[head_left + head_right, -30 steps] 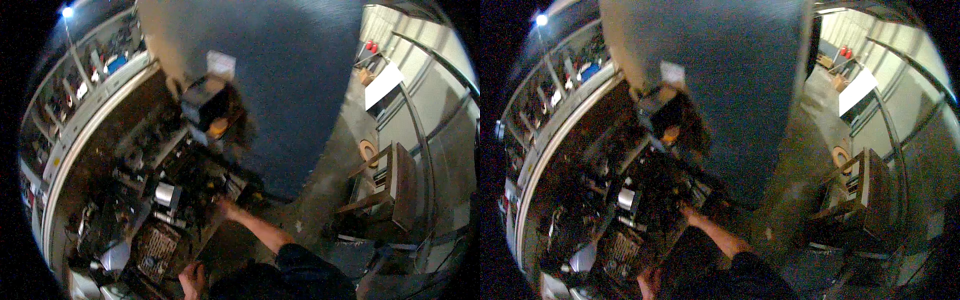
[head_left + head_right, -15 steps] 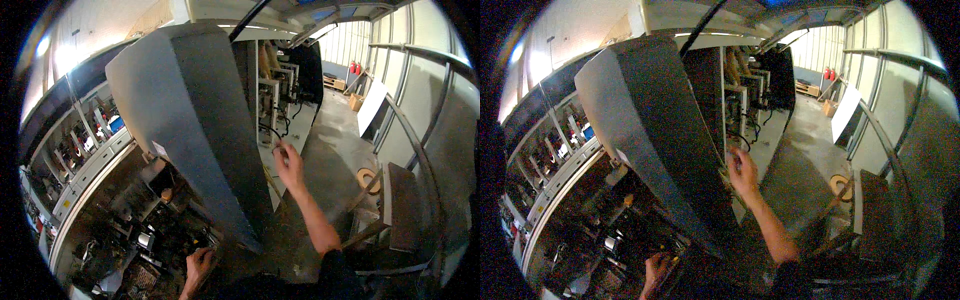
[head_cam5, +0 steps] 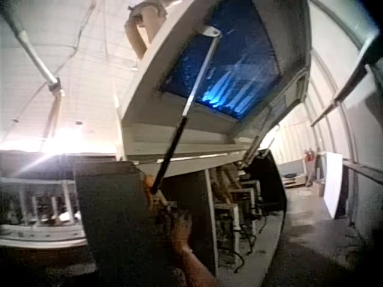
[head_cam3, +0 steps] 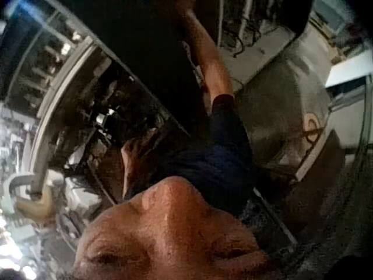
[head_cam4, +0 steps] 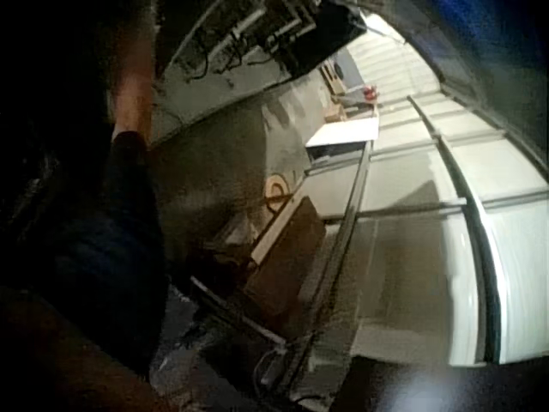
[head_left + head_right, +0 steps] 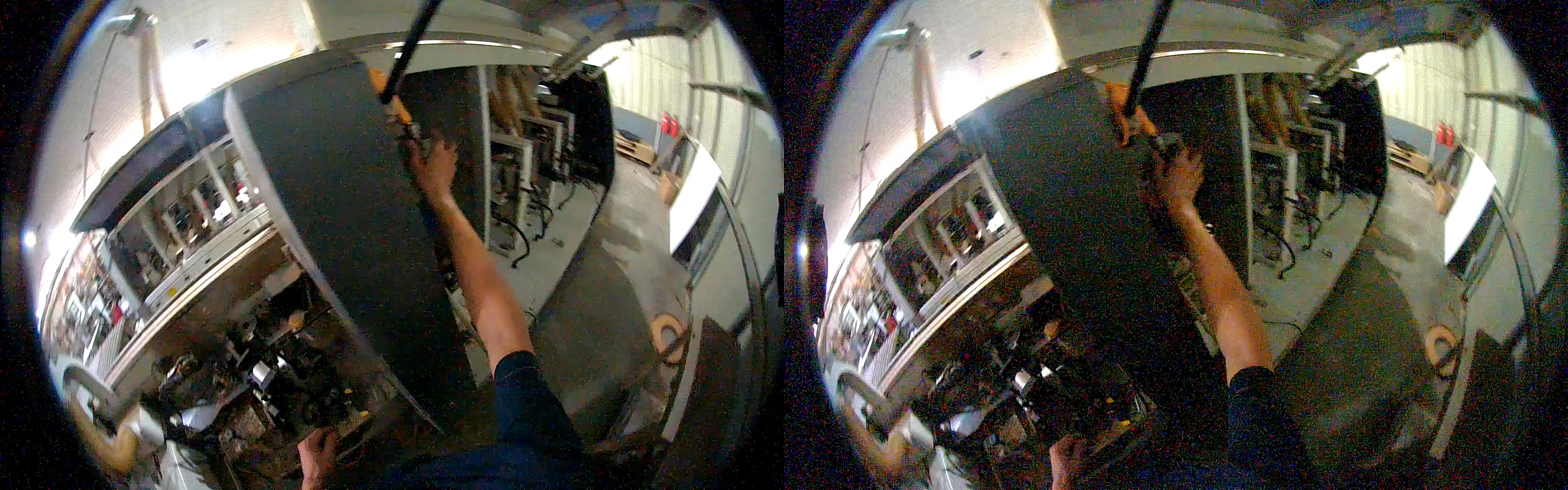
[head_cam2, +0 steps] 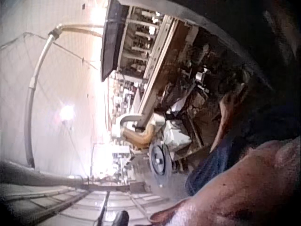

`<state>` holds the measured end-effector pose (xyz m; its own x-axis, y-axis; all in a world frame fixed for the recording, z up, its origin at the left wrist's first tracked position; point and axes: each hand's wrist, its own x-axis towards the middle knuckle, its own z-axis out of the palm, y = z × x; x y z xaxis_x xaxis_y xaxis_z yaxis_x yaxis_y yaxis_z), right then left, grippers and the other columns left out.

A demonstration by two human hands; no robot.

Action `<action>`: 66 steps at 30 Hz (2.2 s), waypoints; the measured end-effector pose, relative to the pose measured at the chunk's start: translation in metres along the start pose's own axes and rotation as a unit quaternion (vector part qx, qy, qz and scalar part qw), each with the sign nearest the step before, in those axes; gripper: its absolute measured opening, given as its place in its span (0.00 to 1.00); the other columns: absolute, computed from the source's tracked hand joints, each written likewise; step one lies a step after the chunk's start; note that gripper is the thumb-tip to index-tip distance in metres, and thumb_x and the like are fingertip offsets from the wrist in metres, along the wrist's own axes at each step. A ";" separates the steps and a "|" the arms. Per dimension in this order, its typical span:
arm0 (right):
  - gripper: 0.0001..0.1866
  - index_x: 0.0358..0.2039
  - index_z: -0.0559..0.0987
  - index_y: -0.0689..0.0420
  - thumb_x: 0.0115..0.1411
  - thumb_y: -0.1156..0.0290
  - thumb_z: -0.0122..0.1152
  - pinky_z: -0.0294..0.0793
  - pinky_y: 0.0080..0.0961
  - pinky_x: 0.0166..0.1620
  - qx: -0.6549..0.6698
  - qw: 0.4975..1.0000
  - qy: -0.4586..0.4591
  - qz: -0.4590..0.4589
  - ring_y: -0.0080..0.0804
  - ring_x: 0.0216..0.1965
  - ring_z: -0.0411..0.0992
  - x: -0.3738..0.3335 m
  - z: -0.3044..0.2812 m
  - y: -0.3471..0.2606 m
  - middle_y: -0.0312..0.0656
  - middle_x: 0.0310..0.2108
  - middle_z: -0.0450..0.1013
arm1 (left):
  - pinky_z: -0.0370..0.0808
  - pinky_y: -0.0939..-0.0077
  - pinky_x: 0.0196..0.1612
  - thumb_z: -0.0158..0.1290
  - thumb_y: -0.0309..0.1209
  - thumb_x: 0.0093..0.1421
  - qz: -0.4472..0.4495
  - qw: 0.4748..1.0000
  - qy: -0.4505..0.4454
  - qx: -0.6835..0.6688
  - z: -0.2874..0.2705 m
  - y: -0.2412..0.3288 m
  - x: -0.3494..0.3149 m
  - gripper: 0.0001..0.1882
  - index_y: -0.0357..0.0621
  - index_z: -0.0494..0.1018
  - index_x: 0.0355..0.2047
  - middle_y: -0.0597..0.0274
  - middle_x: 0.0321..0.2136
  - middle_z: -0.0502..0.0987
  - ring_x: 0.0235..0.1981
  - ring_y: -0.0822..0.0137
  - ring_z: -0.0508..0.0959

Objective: The person works on an industrial machine, using a wrench to tighten or loosen components, handling a black cable, and using a screwdriver to adjust internal parts.

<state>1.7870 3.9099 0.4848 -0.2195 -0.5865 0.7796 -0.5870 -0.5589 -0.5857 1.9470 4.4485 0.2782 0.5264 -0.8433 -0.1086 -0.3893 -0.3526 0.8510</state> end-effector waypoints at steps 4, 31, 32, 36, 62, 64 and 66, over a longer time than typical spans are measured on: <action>0.25 0.52 0.72 0.63 0.62 0.57 0.56 0.72 0.41 0.44 0.258 0.951 -0.169 -0.007 0.47 0.40 0.74 0.027 0.036 -0.003 0.54 0.38 0.75 | 0.66 0.63 0.21 0.54 0.38 0.62 0.008 0.991 0.130 0.013 -0.009 -0.073 -0.006 0.13 0.39 0.78 0.31 0.52 0.16 0.73 0.14 0.62 0.69; 0.28 0.55 0.71 0.64 0.66 0.53 0.52 0.65 0.21 0.41 0.248 0.961 -0.017 0.122 0.27 0.38 0.66 -0.094 -0.291 0.010 0.39 0.39 0.69 | 0.76 0.59 0.37 0.54 0.35 0.60 0.252 0.964 0.008 -0.090 0.015 -0.043 0.047 0.12 0.40 0.76 0.39 0.50 0.34 0.79 0.34 0.50 0.79; 0.27 0.51 0.73 0.65 0.65 0.52 0.53 0.65 0.18 0.30 0.164 0.975 -0.030 0.148 0.21 0.27 0.64 -0.155 -0.289 -0.039 0.35 0.30 0.68 | 0.76 0.59 0.37 0.55 0.35 0.60 0.265 0.960 -0.002 -0.092 0.012 -0.036 0.049 0.12 0.40 0.76 0.39 0.50 0.34 0.79 0.33 0.50 0.79; 0.23 0.45 0.73 0.67 0.60 0.58 0.59 0.72 0.24 0.33 -0.140 0.941 -0.242 0.192 0.28 0.32 0.71 -0.281 -0.304 -0.067 0.44 0.31 0.72 | 0.75 0.59 0.44 0.55 0.39 0.60 0.337 0.927 -0.059 -0.151 0.002 -0.003 0.057 0.21 0.37 0.72 0.48 0.46 0.42 0.76 0.41 0.48 0.77; 0.28 0.56 0.69 0.68 0.54 0.74 0.61 0.77 0.40 0.40 0.034 0.787 -0.602 -0.127 0.53 0.39 0.75 -0.477 -0.020 -0.299 0.57 0.47 0.73 | 0.72 0.73 0.40 0.50 0.34 0.65 0.000 0.934 0.025 -0.356 -0.161 -0.101 0.165 0.19 0.38 0.60 0.51 0.58 0.38 0.70 0.37 0.69 0.71; 0.31 0.58 0.68 0.64 0.54 0.74 0.63 0.77 0.35 0.43 0.087 0.788 -0.604 -0.080 0.51 0.43 0.76 -0.480 0.006 -0.301 0.57 0.48 0.73 | 0.71 0.73 0.36 0.48 0.34 0.66 0.019 0.949 0.078 -0.306 -0.177 -0.104 0.182 0.15 0.38 0.63 0.47 0.60 0.35 0.70 0.33 0.69 0.71; 0.33 0.60 0.67 0.62 0.53 0.73 0.65 0.76 0.34 0.44 0.159 0.770 -0.616 -0.040 0.52 0.45 0.75 -0.475 0.033 -0.300 0.56 0.48 0.73 | 0.70 0.73 0.34 0.46 0.36 0.67 -0.005 0.949 0.076 -0.305 -0.186 -0.106 0.201 0.15 0.39 0.62 0.47 0.63 0.31 0.69 0.30 0.71 0.70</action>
<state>2.0931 4.3368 0.2834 0.8292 -0.5441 0.1280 -0.2961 -0.6218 -0.7250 2.2341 4.3918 0.2620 0.6483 -0.7570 -0.0820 0.1012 -0.0211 0.9946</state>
